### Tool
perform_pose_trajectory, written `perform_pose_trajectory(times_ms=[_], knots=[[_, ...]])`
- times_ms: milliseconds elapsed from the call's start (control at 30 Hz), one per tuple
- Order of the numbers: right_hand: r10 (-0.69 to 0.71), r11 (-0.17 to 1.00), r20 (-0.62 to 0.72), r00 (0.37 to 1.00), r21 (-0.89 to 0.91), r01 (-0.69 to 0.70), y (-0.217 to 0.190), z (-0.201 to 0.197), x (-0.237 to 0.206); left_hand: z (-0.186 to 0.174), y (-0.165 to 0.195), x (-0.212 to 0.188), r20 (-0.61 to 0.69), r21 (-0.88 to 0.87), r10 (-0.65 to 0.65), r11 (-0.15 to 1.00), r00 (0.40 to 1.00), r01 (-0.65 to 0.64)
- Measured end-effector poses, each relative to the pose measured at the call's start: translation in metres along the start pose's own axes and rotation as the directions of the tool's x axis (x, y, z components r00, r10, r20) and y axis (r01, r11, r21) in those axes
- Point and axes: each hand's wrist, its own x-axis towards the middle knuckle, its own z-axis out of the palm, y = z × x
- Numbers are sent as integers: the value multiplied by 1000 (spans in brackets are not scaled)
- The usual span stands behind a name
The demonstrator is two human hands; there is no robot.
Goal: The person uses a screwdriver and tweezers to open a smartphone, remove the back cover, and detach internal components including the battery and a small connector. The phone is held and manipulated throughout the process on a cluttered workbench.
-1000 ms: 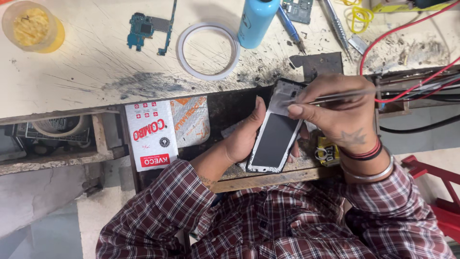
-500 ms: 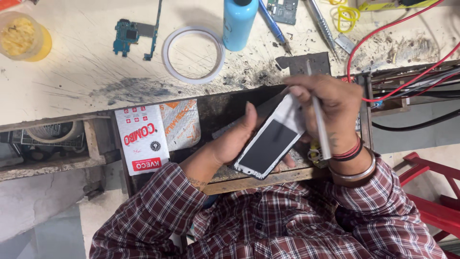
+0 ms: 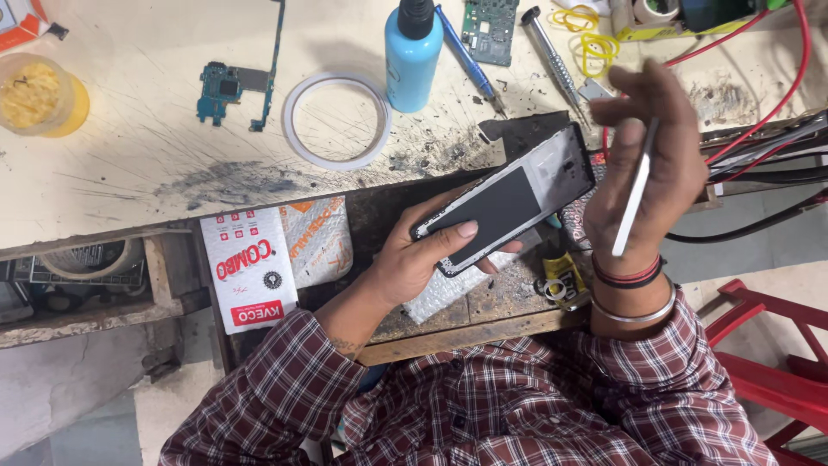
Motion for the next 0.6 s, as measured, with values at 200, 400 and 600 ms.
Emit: perform_pose_trajectory(times_ms=[200, 400, 600], knots=[[-159, 986, 27, 987, 54, 158, -18, 1, 5, -2, -7, 2, -36, 60, 1, 998, 999, 2], [-225, 974, 182, 957, 34, 222, -23, 1, 5, -4, -15, 4, -56, 115, 37, 993, 998, -30], [-261, 953, 225, 939, 215, 214, -18, 4, 4, -5, -17, 4, -92, 98, -18, 995, 996, 27]])
